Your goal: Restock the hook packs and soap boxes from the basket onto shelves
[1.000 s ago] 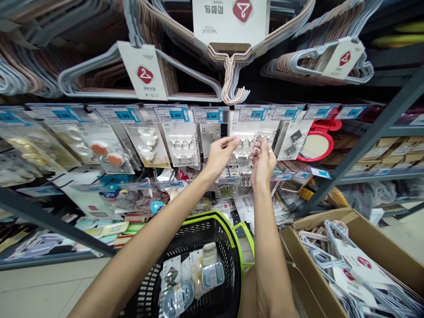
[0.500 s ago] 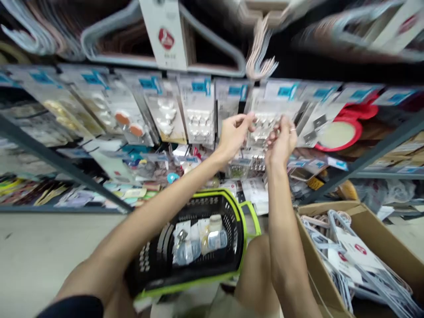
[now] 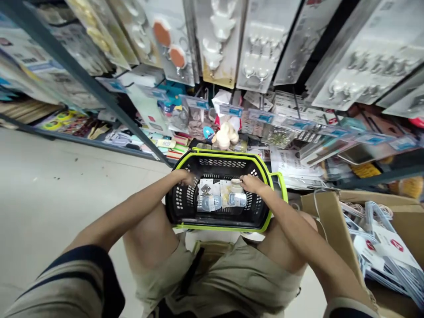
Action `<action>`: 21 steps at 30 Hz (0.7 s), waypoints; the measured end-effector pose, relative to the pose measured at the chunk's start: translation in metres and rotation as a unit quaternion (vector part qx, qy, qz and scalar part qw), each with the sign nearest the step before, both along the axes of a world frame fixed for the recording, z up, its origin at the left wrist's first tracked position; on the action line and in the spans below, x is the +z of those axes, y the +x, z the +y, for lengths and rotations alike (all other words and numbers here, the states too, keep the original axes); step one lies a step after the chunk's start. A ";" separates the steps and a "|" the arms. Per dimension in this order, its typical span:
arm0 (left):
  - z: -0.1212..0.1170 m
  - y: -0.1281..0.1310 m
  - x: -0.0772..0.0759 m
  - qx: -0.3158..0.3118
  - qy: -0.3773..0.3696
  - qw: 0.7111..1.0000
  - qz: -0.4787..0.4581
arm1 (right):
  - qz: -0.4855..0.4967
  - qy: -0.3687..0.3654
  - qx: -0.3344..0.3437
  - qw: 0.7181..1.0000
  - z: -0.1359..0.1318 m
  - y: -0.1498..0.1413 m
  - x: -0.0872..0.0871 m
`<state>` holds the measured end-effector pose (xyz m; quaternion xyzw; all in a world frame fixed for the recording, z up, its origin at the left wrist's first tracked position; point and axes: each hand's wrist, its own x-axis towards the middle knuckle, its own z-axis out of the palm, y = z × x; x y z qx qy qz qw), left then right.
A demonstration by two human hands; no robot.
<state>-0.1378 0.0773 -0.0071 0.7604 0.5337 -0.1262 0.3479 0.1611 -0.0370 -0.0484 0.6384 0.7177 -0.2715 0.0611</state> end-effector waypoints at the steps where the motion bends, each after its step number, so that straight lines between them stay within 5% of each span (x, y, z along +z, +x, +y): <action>1: 0.004 0.001 -0.002 -0.009 -0.005 1.000 0.010 | -0.021 -0.017 0.001 1.000 0.001 -0.005 -0.010; 12: 0.036 0.012 0.005 -0.113 -0.001 0.983 0.147 | -0.049 -0.113 0.069 0.990 0.008 -0.132 -0.111; 17: 0.037 0.012 0.019 -0.132 0.002 0.985 0.107 | -0.029 -0.110 0.032 0.993 0.038 -0.184 -0.149; 21: 0.038 0.006 0.031 -0.137 -0.006 0.984 0.115 | 0.000 -0.107 -0.029 0.994 0.068 -0.199 -0.172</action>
